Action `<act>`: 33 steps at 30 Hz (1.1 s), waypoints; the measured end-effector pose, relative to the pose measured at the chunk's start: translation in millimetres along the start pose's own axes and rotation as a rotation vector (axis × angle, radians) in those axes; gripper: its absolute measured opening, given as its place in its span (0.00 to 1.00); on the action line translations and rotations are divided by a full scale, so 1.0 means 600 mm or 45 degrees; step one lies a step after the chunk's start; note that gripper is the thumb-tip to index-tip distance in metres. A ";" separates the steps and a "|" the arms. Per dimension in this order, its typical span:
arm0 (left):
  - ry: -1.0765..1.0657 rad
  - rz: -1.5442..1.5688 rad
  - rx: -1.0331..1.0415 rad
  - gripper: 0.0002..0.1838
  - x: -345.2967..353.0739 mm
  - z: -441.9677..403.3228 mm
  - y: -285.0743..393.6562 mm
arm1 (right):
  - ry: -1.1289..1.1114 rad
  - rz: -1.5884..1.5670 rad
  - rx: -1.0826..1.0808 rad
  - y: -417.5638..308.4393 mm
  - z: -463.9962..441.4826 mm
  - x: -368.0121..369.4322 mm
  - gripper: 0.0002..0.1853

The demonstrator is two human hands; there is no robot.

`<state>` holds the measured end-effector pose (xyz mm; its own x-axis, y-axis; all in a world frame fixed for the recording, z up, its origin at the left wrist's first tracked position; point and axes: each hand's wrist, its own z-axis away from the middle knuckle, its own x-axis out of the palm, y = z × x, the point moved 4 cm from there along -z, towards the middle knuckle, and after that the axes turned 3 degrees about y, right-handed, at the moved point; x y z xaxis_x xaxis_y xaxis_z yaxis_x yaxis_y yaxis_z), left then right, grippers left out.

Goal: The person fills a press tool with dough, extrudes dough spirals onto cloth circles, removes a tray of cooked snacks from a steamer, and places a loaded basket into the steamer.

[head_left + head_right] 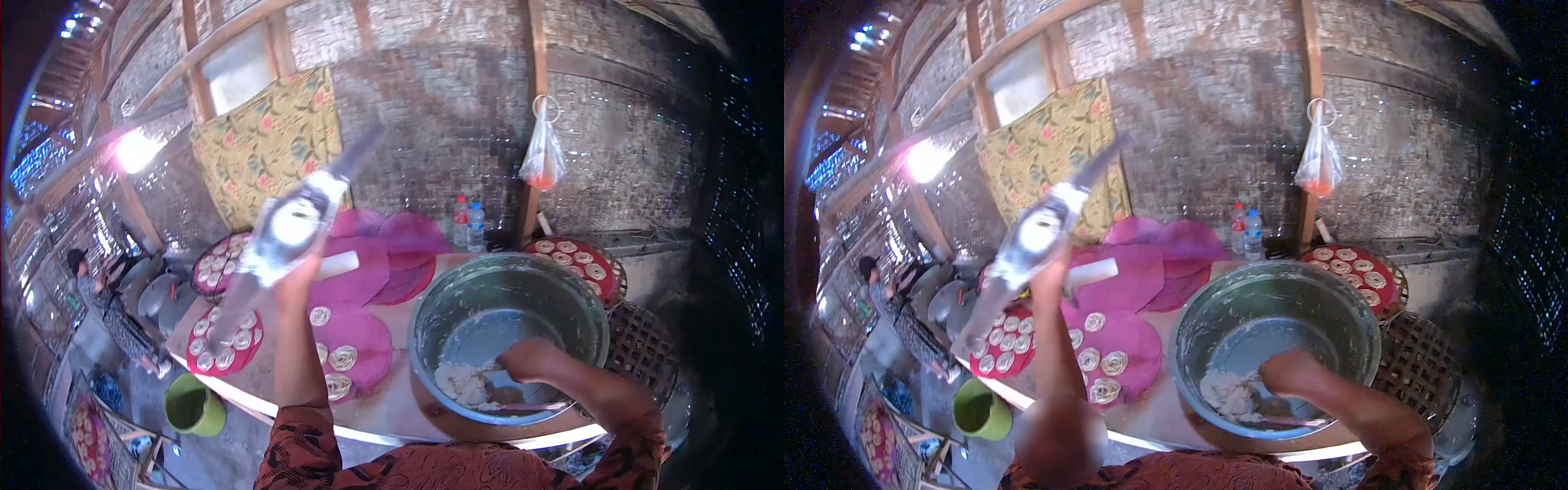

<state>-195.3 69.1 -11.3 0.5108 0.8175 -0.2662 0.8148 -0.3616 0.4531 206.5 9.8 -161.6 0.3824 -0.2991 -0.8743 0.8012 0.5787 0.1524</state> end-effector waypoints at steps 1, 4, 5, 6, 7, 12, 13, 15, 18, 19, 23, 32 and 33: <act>0.078 0.213 -0.067 0.19 -0.032 -0.002 -0.001 | 0.017 -0.010 0.009 -0.002 -0.038 0.031 0.19; 0.470 1.282 -0.239 0.15 -0.124 -0.014 0.024 | 0.059 -0.094 0.010 -0.016 -0.026 -0.004 0.19; 0.486 1.540 -0.377 0.11 -0.136 -0.020 0.010 | 0.101 -0.184 0.011 -0.018 -0.010 -0.039 0.20; 0.483 1.744 -0.419 0.07 -0.146 -0.022 0.009 | 0.103 -0.156 -0.009 -0.026 -0.003 -0.070 0.20; 0.474 1.945 -0.458 0.05 -0.151 -0.020 0.009 | 0.277 -0.180 -0.091 -0.042 0.002 -0.109 0.22; 0.099 2.472 -0.885 0.08 -0.080 0.008 -0.050 | 0.404 -1.240 -0.574 -0.207 -0.036 -0.235 0.34; 0.071 2.558 -0.978 0.08 -0.061 0.016 -0.059 | 0.140 -1.784 -0.562 -0.251 -0.058 -0.244 0.38; 0.058 2.647 -1.065 0.09 -0.039 0.023 -0.064 | -0.139 -2.328 -0.524 -0.296 -0.100 -0.249 0.43; 0.017 2.626 -1.165 0.07 -0.028 0.015 -0.090 | -0.872 -2.823 -0.832 -0.374 -0.102 -0.269 0.41; -0.038 2.556 -1.204 0.07 -0.029 0.016 -0.103 | -0.870 -2.833 -0.808 -0.382 -0.110 -0.268 0.41; -0.072 1.215 -0.966 0.12 -0.077 0.067 -0.248 | -0.929 -3.082 -0.526 -0.379 -0.107 -0.271 0.41; -0.799 0.855 -0.252 0.20 -0.122 0.158 -0.230 | 1.042 -1.941 -0.092 -0.374 -0.155 -0.350 0.30; -0.896 0.933 -0.285 0.21 -0.127 0.156 -0.219 | 1.343 -1.483 -0.229 -0.385 -0.153 -0.361 0.30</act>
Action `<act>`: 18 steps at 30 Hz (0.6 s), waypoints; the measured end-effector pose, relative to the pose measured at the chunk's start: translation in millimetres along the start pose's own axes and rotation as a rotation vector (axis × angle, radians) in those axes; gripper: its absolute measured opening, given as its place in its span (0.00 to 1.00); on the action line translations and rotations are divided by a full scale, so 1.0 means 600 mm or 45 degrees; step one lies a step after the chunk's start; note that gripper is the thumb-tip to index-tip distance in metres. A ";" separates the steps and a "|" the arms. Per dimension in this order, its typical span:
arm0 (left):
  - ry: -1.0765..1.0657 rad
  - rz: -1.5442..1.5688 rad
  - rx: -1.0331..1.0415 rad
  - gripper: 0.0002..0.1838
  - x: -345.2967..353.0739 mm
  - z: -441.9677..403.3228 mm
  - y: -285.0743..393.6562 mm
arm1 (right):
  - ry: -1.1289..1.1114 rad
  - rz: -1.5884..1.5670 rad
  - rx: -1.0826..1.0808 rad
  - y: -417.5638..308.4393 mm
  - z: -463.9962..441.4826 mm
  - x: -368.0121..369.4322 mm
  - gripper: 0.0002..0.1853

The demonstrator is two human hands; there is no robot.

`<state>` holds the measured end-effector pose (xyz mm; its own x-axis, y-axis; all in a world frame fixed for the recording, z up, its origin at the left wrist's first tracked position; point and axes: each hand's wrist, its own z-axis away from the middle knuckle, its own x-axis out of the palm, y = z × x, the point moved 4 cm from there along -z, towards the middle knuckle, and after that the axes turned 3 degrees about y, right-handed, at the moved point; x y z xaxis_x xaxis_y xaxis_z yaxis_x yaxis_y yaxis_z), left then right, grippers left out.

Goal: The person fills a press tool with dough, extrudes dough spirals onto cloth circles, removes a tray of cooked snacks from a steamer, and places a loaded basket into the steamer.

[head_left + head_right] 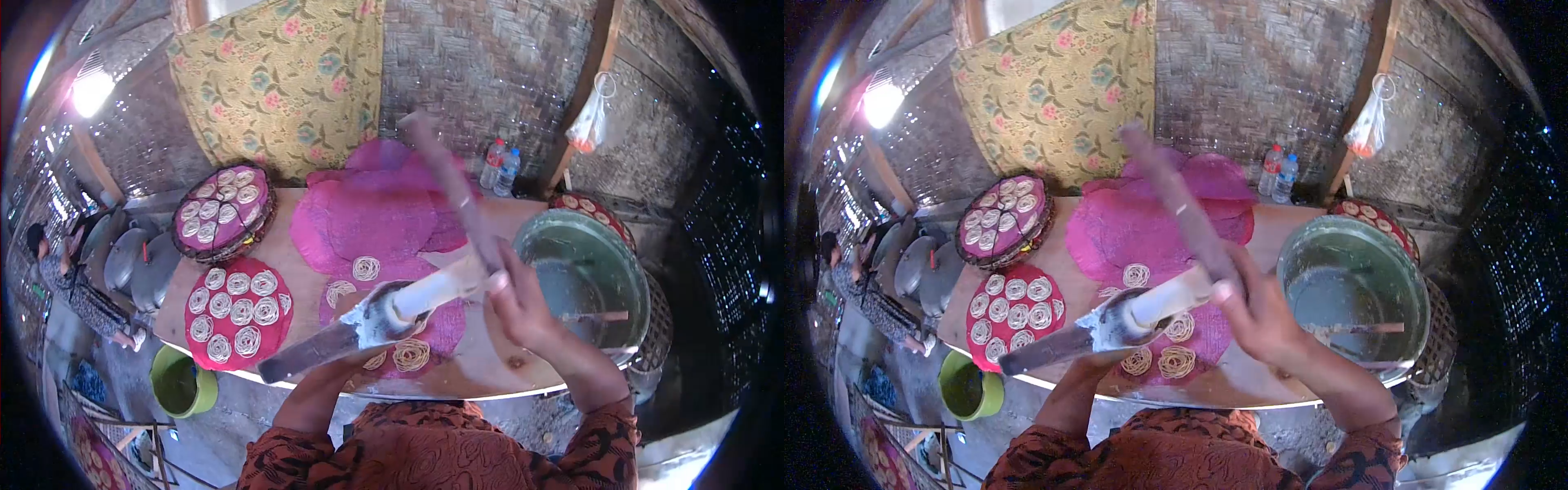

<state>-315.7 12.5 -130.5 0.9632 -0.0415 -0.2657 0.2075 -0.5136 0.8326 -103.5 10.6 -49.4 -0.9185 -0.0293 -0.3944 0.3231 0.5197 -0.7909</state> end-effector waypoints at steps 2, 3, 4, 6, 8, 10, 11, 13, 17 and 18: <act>-0.208 0.076 -0.112 0.22 0.001 0.005 0.007 | 0.037 0.319 -0.401 -0.035 0.006 0.009 0.32; -0.328 0.082 -0.178 0.23 0.000 0.005 0.008 | -0.124 0.361 -0.219 -0.056 0.009 0.012 0.33; -0.586 -0.056 -0.349 0.31 0.001 0.004 0.002 | -0.284 0.399 -0.032 -0.066 0.015 0.018 0.34; -0.705 0.294 -0.303 0.34 0.028 0.044 -0.055 | -0.367 0.561 0.039 -0.071 0.037 0.027 0.34; -0.868 0.275 -0.360 0.33 0.079 0.061 -0.053 | -0.486 0.734 0.077 -0.079 0.049 0.042 0.35; -0.791 0.636 -0.409 0.33 0.102 0.071 -0.022 | -0.543 0.836 0.356 -0.072 0.062 0.056 0.36; -0.758 0.650 -0.418 0.33 0.113 0.068 -0.027 | -0.606 0.864 0.533 -0.052 0.069 0.059 0.37; -0.852 0.384 -0.145 0.32 0.131 0.070 -0.039 | -0.633 0.831 0.512 -0.005 0.087 0.060 0.37; -0.770 0.269 -0.413 0.34 0.112 0.071 -0.107 | -0.791 -0.203 0.902 0.119 0.128 0.031 0.46; -0.755 0.281 -0.418 0.34 0.092 0.054 -0.105 | -0.903 -0.553 1.135 0.148 0.146 0.026 0.51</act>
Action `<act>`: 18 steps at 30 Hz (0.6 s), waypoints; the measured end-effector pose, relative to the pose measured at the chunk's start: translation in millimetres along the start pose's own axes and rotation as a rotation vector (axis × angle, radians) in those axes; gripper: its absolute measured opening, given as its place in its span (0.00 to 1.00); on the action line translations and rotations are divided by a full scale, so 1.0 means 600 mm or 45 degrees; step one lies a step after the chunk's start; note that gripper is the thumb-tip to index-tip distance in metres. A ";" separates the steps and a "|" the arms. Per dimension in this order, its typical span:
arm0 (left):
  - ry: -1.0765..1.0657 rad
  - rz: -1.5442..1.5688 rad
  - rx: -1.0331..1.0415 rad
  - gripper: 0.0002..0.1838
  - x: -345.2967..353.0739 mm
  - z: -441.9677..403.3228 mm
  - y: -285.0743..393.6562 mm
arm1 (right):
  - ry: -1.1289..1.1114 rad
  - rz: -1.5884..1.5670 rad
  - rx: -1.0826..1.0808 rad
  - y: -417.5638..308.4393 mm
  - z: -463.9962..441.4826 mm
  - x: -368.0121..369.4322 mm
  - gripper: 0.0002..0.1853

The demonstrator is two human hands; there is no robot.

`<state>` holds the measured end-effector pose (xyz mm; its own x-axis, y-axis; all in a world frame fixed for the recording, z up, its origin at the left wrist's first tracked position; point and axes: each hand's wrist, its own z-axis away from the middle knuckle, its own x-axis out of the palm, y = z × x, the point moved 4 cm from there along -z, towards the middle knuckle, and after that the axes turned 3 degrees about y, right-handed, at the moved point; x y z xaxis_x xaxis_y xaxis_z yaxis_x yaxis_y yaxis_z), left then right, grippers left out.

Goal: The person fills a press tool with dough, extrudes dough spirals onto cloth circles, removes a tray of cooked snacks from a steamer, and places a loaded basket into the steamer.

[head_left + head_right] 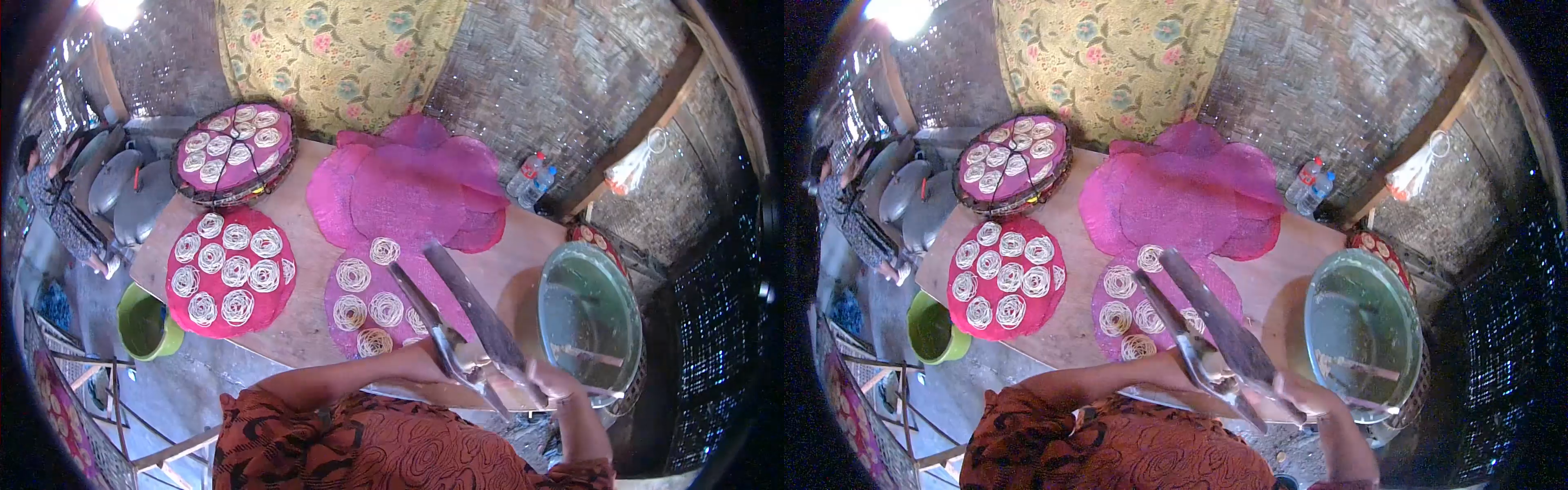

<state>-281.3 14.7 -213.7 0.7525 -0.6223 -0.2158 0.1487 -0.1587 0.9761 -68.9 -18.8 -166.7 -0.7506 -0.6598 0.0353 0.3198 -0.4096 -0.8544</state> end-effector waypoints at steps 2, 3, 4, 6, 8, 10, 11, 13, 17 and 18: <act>-0.190 0.167 0.033 0.34 -0.036 -0.003 0.014 | -0.370 -0.401 0.013 0.072 -0.011 -0.005 0.56; -0.489 -0.202 0.067 0.45 -0.072 -0.007 0.045 | -0.420 -0.530 -0.074 0.117 -0.019 -0.011 0.56; -0.308 -0.185 0.142 0.43 -0.109 -0.023 0.059 | -0.425 -0.591 -0.104 0.118 -0.026 -0.005 0.55; -0.002 0.645 0.363 0.39 -0.172 -0.061 0.106 | -0.495 -0.707 -0.104 0.103 -0.042 0.003 0.55; 0.016 1.473 0.637 0.36 -0.233 -0.094 0.150 | -0.614 -0.809 -0.066 0.051 -0.069 -0.001 0.55; 0.100 1.373 0.627 0.37 -0.281 -0.157 0.133 | -0.726 -0.893 -0.053 -0.011 -0.102 -0.014 0.56; 0.105 1.377 0.634 0.37 -0.309 -0.179 0.108 | -0.781 -0.930 -0.050 -0.035 -0.116 -0.022 0.56; 0.210 1.795 0.427 0.37 -0.356 -0.221 0.027 | -0.396 -0.679 0.109 -0.078 -0.158 -0.071 0.50; 0.677 2.064 0.406 0.31 -0.398 -0.265 -0.161 | -0.223 -0.337 0.303 -0.087 -0.262 -0.124 0.49; 0.673 2.062 0.418 0.31 -0.405 -0.268 -0.201 | -0.121 -0.290 0.359 -0.090 -0.286 -0.111 0.45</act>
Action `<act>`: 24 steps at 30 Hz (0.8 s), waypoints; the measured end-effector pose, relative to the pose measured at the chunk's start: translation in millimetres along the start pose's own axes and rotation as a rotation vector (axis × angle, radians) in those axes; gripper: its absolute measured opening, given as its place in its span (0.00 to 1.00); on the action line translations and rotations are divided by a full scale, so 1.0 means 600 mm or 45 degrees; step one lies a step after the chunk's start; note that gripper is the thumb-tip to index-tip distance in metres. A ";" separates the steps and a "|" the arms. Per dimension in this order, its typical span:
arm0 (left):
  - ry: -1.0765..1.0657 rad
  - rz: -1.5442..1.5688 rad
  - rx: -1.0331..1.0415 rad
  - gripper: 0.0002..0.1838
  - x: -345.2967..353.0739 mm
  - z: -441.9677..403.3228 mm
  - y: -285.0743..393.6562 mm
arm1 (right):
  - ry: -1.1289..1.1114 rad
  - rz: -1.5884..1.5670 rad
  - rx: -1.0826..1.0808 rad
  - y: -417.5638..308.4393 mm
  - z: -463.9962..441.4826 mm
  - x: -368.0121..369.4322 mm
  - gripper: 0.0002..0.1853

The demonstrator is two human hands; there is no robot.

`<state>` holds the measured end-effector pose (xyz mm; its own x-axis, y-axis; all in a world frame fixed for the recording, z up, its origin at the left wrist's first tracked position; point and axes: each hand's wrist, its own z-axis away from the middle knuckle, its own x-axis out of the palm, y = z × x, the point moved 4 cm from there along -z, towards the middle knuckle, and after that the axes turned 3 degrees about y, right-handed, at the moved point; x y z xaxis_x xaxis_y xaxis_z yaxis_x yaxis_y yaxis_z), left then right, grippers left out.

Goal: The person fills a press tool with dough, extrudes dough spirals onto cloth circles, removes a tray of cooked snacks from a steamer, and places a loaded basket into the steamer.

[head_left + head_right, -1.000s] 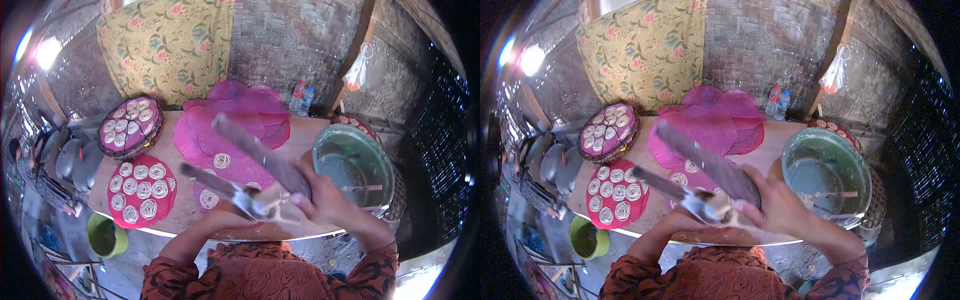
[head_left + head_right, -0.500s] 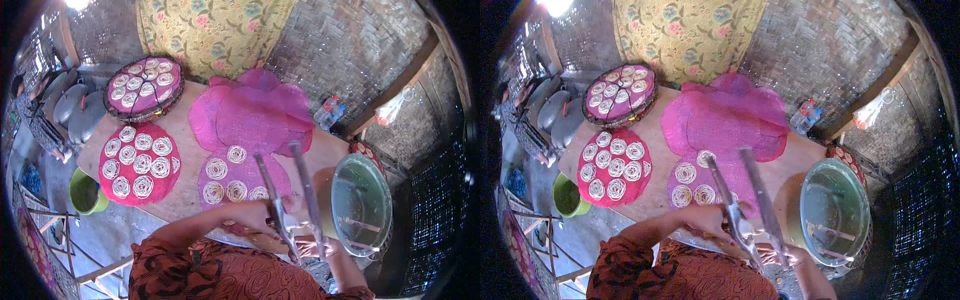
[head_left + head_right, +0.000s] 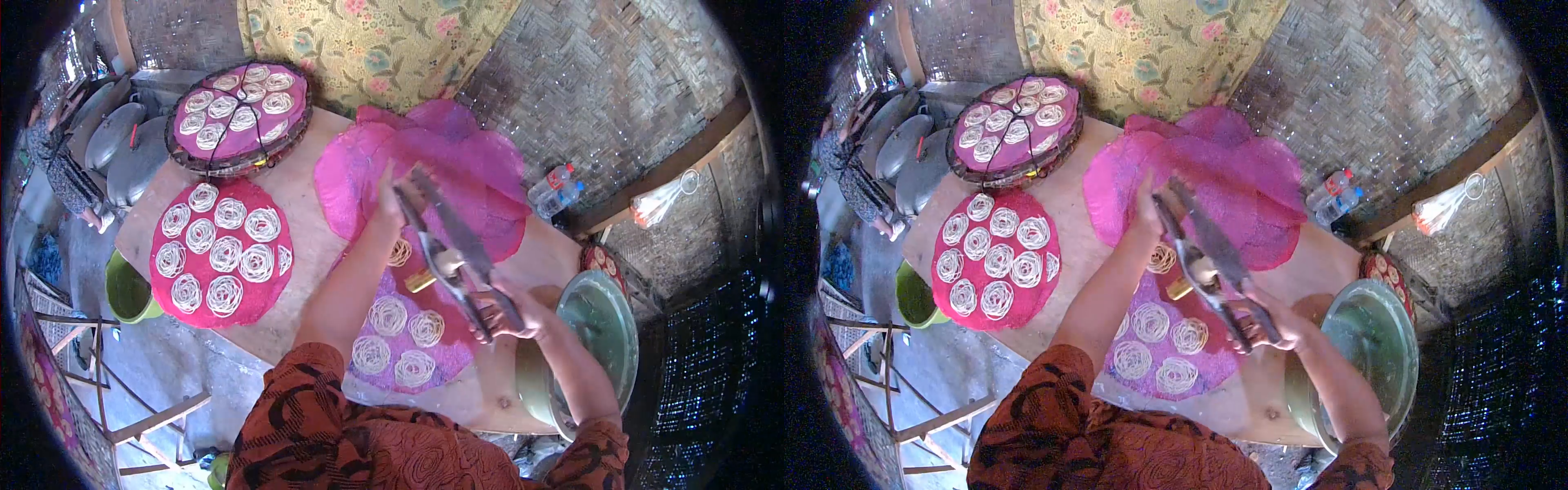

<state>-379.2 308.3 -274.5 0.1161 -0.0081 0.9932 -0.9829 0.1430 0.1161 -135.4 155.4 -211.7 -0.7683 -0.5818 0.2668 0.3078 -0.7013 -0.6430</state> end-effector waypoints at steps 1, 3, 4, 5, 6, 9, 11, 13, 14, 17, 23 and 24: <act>-0.081 0.081 0.017 0.31 -0.032 -0.009 0.012 | 0.113 0.029 0.044 -0.007 -0.018 0.008 0.41; -0.156 0.165 0.030 0.30 -0.050 -0.003 0.010 | 0.156 0.098 0.069 -0.013 -0.027 0.027 0.40; -0.080 0.233 0.034 0.29 -0.055 0.004 0.008 | 0.194 0.162 0.092 -0.016 -0.027 0.031 0.39; 0.002 0.300 0.036 0.28 -0.059 0.009 0.009 | 0.250 0.114 0.115 -0.014 -0.023 0.029 0.37; 0.011 0.299 0.033 0.28 -0.057 0.009 0.008 | 0.247 0.107 0.121 -0.020 -0.016 0.024 0.37; 0.040 0.251 0.150 0.30 -0.051 -0.009 0.001 | 0.294 0.367 0.114 -0.051 0.006 0.007 0.37; -0.041 0.228 0.158 0.30 -0.020 -0.015 0.021 | 0.286 0.396 0.066 -0.063 0.000 0.008 0.36; -0.147 0.168 0.170 0.30 0.015 -0.015 0.043 | 0.284 0.401 -0.024 -0.076 -0.001 0.028 0.33; -0.146 0.165 0.168 0.30 0.021 -0.006 0.050 | 0.283 0.397 -0.025 -0.074 -0.001 0.035 0.33; -0.200 0.162 0.164 0.25 0.050 0.030 0.052 | 0.265 0.403 -0.004 -0.061 0.013 0.049 0.32; 0.034 0.173 0.191 0.23 0.038 0.039 0.019 | 0.319 0.453 0.001 -0.064 0.046 0.047 0.31; -0.070 0.160 0.184 0.24 0.044 0.029 0.026 | 0.371 0.572 -0.084 -0.068 0.042 0.042 0.31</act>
<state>-394.1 293.0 -246.5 -0.0126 -0.0534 0.9985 -0.9999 0.0031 -0.0124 -153.1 158.8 -160.7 -0.6959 -0.6736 -0.2492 0.6133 -0.3768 -0.6941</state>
